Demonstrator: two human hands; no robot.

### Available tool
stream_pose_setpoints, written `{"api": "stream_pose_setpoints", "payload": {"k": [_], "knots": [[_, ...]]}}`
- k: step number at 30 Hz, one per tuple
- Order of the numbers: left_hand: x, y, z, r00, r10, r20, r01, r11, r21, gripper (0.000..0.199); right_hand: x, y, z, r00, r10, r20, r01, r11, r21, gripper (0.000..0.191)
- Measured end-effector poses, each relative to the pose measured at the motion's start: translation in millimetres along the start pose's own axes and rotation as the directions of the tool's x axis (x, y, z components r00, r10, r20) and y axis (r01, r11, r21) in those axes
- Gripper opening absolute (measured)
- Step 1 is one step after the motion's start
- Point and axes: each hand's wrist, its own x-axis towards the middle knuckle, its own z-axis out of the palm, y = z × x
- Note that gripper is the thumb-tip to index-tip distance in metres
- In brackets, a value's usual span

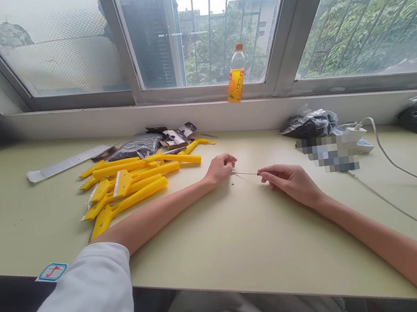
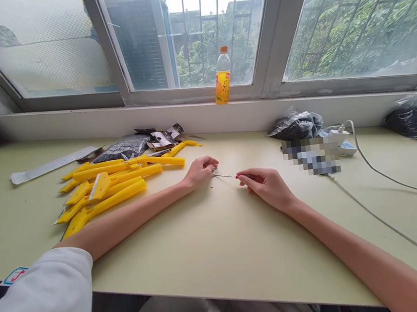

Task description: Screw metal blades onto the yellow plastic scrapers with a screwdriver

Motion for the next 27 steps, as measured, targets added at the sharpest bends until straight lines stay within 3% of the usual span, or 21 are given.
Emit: {"api": "stream_pose_setpoints", "payload": {"k": [9, 27], "knots": [[-2.4, -0.6, 1.3, 0.995, 0.066, 0.072, -0.066, 0.998, 0.005, 0.022, 2.5, 2.2, -3.4, 0.984, -0.155, 0.091, 0.178, 0.918, -0.355, 0.033], [-5.3, 5.3, 0.7, 0.994, 0.081, 0.075, -0.075, 0.995, -0.071, 0.018, 4.5, 10.0, -3.0, 0.969, -0.24, 0.061, 0.245, 0.895, -0.373, 0.03]]}}
